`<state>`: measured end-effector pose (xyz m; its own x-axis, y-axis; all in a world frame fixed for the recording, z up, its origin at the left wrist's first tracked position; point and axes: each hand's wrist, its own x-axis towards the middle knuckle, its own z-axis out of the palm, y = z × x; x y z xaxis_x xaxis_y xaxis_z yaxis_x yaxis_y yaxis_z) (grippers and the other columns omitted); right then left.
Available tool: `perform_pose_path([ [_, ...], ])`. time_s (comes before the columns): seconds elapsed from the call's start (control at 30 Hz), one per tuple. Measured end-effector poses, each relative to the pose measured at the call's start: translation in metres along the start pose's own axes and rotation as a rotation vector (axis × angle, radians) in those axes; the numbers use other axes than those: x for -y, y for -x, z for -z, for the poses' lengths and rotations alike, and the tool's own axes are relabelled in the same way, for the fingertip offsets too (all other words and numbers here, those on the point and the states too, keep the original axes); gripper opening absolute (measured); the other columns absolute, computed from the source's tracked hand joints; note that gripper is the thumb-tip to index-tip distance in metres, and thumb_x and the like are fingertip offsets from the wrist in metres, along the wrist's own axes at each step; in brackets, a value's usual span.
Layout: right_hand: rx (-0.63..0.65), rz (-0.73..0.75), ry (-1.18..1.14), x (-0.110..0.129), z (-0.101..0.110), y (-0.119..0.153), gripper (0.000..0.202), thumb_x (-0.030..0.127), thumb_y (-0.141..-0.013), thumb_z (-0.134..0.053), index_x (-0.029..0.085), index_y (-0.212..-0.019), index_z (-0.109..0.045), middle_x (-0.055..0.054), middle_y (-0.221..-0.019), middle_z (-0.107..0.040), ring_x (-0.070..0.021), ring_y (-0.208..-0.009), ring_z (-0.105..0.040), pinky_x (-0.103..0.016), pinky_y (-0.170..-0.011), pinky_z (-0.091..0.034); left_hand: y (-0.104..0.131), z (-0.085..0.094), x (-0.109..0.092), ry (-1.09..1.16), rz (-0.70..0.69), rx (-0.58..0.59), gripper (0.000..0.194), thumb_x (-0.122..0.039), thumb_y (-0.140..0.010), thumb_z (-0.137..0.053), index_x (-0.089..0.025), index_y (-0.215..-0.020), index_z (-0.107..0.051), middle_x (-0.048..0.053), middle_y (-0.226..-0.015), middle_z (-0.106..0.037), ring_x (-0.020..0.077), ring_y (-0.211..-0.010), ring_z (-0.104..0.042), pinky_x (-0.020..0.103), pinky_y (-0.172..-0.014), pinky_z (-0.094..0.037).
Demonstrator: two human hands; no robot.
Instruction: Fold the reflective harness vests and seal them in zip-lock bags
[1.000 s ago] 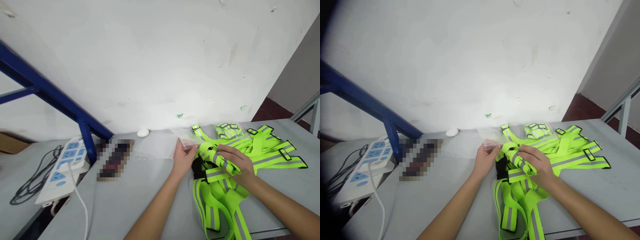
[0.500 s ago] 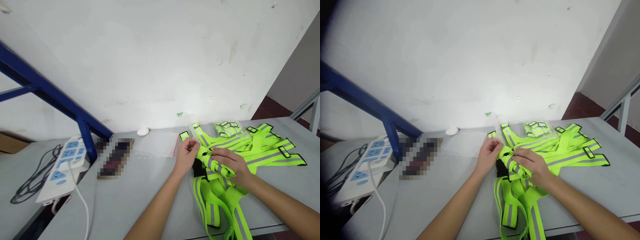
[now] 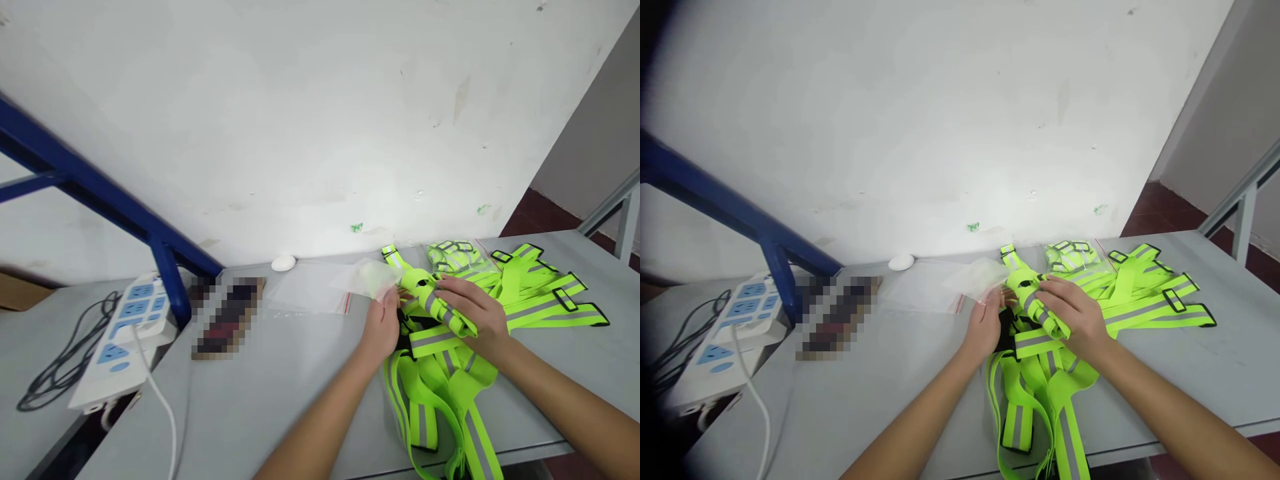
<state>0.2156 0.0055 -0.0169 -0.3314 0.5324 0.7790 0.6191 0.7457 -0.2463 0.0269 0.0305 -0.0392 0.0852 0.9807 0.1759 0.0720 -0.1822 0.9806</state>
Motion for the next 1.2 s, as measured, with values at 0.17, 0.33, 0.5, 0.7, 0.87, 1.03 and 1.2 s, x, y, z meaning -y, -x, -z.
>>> perform_pose_path([
  [0.17, 0.034, 0.176, 0.097, 0.003, -0.001, 0.001, 0.034, 0.008, -0.091, -0.043, 0.017, -0.118, -0.062, -0.013, -0.110, -0.070, -0.0297, -0.123, -0.054, -0.045, -0.090, -0.057, 0.009, -0.003, -0.005, -0.139, -0.014, -0.025, 0.047, -0.053, -0.096, -0.028, -0.021, -0.067, -0.047, 0.001, -0.064, -0.052, 0.0171, -0.066, -0.051, 0.030, -0.063, -0.042],
  [0.33, 0.062, 0.290, 0.162, 0.009, -0.003, -0.002, 0.030, 0.008, -0.091, -0.046, 0.016, -0.114, -0.063, -0.011, -0.101, -0.073, -0.0275, -0.123, -0.054, -0.040, -0.090, -0.057, 0.002, 0.011, -0.003, -0.362, -0.009, 0.024, 0.056, -0.050, -0.098, -0.019, -0.021, -0.058, -0.046, 0.002, -0.055, -0.050, 0.0169, -0.052, -0.046, 0.030, -0.052, -0.032],
  [0.5, 0.084, 0.192, 0.065, 0.007, -0.011, 0.001, 0.034, 0.006, -0.089, -0.041, 0.014, -0.115, -0.061, -0.014, -0.107, -0.070, -0.0270, -0.121, -0.055, -0.042, -0.091, -0.057, -0.004, 0.018, -0.011, -0.808, -0.227, -0.007, 0.053, -0.034, -0.099, -0.025, -0.021, -0.054, -0.050, 0.004, -0.050, -0.052, 0.0185, -0.050, -0.048, 0.034, -0.059, -0.034],
  [0.7, 0.196, 0.060, 0.143, -0.003, -0.020, 0.006, 0.048, -0.001, -0.075, -0.045, 0.018, -0.116, -0.061, -0.012, -0.111, -0.069, -0.0287, -0.113, -0.061, -0.039, -0.078, -0.060, 0.000, 0.010, -0.021, -1.088, -0.301, 0.065, 0.035, -0.024, -0.093, -0.038, -0.016, -0.072, -0.064, 0.009, -0.073, -0.066, 0.0244, -0.073, -0.060, 0.039, -0.072, -0.039],
  [0.87, 0.191, 0.081, 0.032, -0.002, -0.017, 0.006, 0.041, 0.006, -0.082, -0.051, 0.020, -0.119, -0.060, -0.010, -0.112, -0.069, -0.0278, -0.114, -0.060, -0.040, -0.086, -0.058, 0.000, 0.015, -0.012, -0.927, -0.239, -0.004, 0.037, -0.022, -0.092, -0.037, -0.017, -0.064, -0.061, 0.008, -0.073, -0.063, 0.0230, -0.079, -0.058, 0.039, -0.077, -0.041],
  [1.03, 0.158, -0.043, -0.162, -0.001, -0.010, 0.002, 0.031, 0.019, -0.083, -0.064, 0.021, -0.114, -0.062, -0.010, -0.110, -0.069, -0.0233, -0.104, -0.066, -0.035, -0.088, -0.057, -0.005, 0.023, -0.007, -0.651, -0.230, -0.045, 0.036, -0.024, -0.097, -0.028, -0.016, -0.084, -0.061, 0.011, -0.094, -0.063, 0.0207, -0.088, -0.057, 0.035, -0.081, -0.044],
  [1.2, 0.098, -0.062, -0.152, 0.001, -0.009, 0.003, 0.030, 0.019, -0.083, -0.064, 0.021, -0.113, -0.062, -0.011, -0.110, -0.069, -0.0236, -0.105, -0.066, -0.035, -0.089, -0.057, -0.005, 0.023, -0.003, -0.522, -0.144, 0.017, 0.032, -0.030, -0.097, -0.031, -0.019, -0.092, -0.060, 0.005, -0.075, -0.063, 0.0201, -0.073, -0.060, 0.032, -0.072, -0.045],
])
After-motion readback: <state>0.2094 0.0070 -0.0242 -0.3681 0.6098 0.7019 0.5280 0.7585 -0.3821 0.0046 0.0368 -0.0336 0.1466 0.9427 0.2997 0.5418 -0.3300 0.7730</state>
